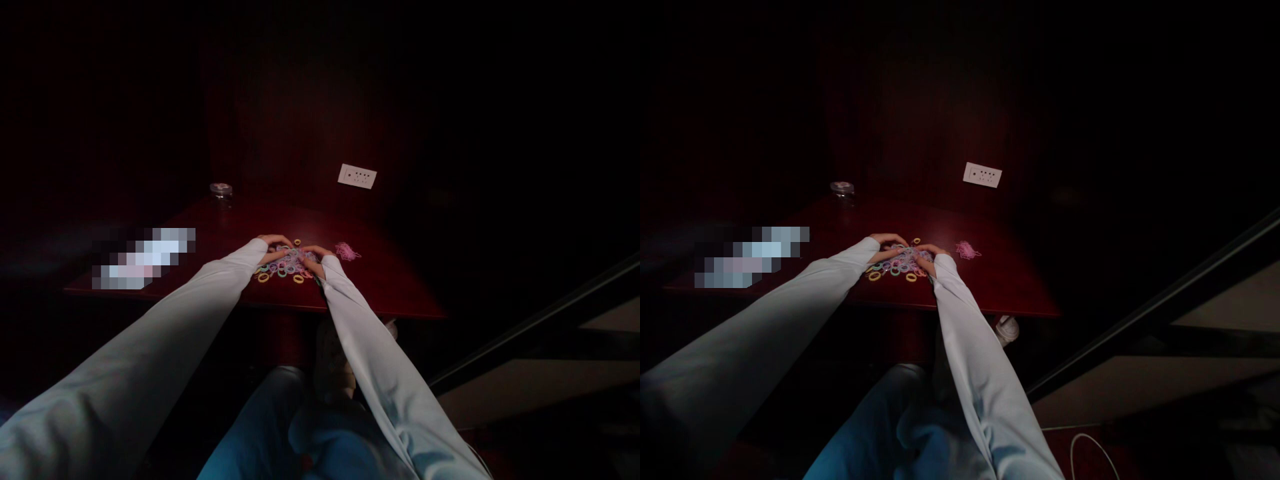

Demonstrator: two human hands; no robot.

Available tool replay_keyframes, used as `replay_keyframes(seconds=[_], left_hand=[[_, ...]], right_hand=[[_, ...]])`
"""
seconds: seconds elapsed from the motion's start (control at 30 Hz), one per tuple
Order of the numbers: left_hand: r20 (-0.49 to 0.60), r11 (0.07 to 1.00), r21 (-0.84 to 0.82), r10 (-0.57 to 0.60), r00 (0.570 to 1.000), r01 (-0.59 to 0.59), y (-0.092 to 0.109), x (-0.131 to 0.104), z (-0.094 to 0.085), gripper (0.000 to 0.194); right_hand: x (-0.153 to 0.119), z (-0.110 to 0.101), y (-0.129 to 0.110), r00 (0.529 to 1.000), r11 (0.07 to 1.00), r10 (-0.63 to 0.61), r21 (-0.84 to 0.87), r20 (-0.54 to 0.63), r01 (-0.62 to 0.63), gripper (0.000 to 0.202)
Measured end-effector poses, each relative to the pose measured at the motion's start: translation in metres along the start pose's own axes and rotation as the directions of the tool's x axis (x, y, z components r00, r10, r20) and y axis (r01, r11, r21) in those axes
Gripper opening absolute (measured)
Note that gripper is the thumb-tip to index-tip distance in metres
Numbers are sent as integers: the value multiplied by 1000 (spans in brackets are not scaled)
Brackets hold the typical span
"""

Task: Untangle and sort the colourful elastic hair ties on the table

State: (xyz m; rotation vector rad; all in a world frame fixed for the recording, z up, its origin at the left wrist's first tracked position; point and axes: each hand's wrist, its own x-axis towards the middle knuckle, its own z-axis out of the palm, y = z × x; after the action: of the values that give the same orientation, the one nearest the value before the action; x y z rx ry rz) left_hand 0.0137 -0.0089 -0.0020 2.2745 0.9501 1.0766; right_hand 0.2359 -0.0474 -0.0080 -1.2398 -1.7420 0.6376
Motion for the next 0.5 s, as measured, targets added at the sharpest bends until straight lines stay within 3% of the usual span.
replay_keyframes(seconds=[0.27, 0.5], left_hand=[[-34, 972, 101, 218, 975, -213, 7, -2, -6, 30], [-69, 947, 187, 278, 958, -262, 6, 2, -3, 29]], right_hand=[[0, 0, 1, 1000, 1000, -22, 2, -13, 22, 34], [2, 2, -1, 999, 998, -35, -45, -6, 35, 29]])
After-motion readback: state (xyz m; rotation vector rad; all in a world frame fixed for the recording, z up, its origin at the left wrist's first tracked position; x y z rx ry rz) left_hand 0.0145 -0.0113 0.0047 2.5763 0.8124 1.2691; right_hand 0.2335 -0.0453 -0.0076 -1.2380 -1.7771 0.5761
